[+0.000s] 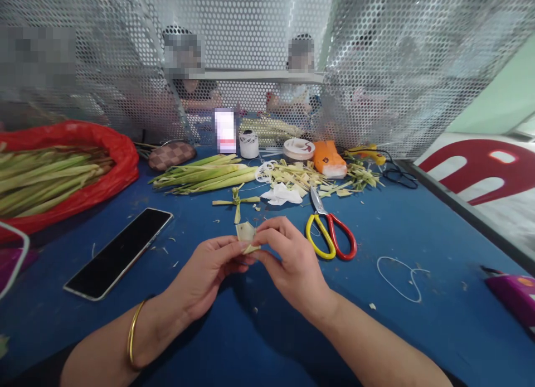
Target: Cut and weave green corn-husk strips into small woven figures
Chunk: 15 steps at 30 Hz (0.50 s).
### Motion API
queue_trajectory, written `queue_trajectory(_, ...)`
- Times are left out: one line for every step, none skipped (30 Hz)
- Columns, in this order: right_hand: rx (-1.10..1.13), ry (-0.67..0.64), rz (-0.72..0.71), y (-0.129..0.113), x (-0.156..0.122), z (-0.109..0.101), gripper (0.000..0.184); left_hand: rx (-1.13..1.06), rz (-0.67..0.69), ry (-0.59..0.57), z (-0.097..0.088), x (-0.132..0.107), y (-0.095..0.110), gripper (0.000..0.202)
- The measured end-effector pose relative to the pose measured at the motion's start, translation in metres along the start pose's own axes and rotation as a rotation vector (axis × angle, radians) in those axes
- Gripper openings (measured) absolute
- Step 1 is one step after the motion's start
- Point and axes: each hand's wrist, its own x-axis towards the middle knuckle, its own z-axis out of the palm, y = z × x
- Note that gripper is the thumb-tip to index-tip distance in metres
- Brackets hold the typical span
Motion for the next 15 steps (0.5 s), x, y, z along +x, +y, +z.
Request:
queue_trajectory(-0.017,-0.007,-0.014,0.0005,-0.0006,0.0004,0.013,-0.007,-0.007,-0.004,0.0002,-0.0003,0.0004,0.02)
queue_trajectory(-0.029,-0.01,-0.021,0.0007,-0.0011,0.0008,0.015,-0.008,-0.013,-0.01,0.0005,-0.0008,0.0009,0.019)
queue_trajectory(-0.042,-0.008,-0.023,0.0007,-0.0014,0.0011,0.016,-0.007,-0.017,-0.014,0.0009,-0.0013,0.0016,0.018)
queue_trajectory(-0.055,-0.001,-0.023,0.0004,-0.0016,0.0013,0.017,-0.004,-0.022,-0.018,0.0014,-0.0019,0.0023,0.017)
queue_trajectory(-0.066,0.007,-0.022,0.0001,-0.0017,0.0013,0.017,-0.001,-0.024,-0.018,0.0018,-0.0026,0.0029,0.017)
queue_trajectory(-0.076,0.013,-0.022,-0.0002,-0.0016,0.0011,0.016,0.003,-0.023,-0.017,0.0021,-0.0032,0.0032,0.017)
queue_trajectory(-0.081,0.016,-0.022,-0.0004,-0.0015,0.0009,0.015,0.008,-0.018,-0.015,0.0024,-0.0037,0.0032,0.018)
queue_trajectory(-0.083,0.018,-0.026,-0.0005,-0.0012,0.0005,0.014,0.014,-0.011,-0.012,0.0025,-0.0041,0.0029,0.018)
queue_trajectory(-0.082,0.019,-0.032,-0.0004,-0.001,0.0002,0.013,0.022,0.001,-0.009,0.0025,-0.0043,0.0023,0.019)
queue_trajectory(-0.083,0.018,-0.038,-0.0002,-0.0008,0.0,0.012,0.032,0.015,-0.006,0.0024,-0.0044,0.0016,0.019)
queue_trajectory(-0.087,0.017,-0.042,0.0,-0.0005,-0.0001,0.012,0.041,0.03,-0.006,0.0022,-0.0043,0.0008,0.019)
queue_trajectory(-0.093,0.018,-0.043,0.0002,-0.0003,-0.0002,0.011,0.049,0.045,-0.011,0.002,-0.0041,0.0,0.02)
queue_trajectory(-0.098,0.016,-0.039,0.0002,0.0,-0.0003,0.011,0.057,0.059,-0.019,0.0019,-0.0039,-0.0005,0.02)
queue_trajectory(-0.099,0.013,-0.03,0.0001,0.0002,-0.0004,0.011,0.066,0.071,-0.028,0.0019,-0.0037,-0.0007,0.02)
queue_trajectory(-0.094,0.008,-0.014,-0.0002,0.0005,-0.0006,0.011,0.076,0.085,-0.031,0.0019,-0.0036,-0.0006,0.02)
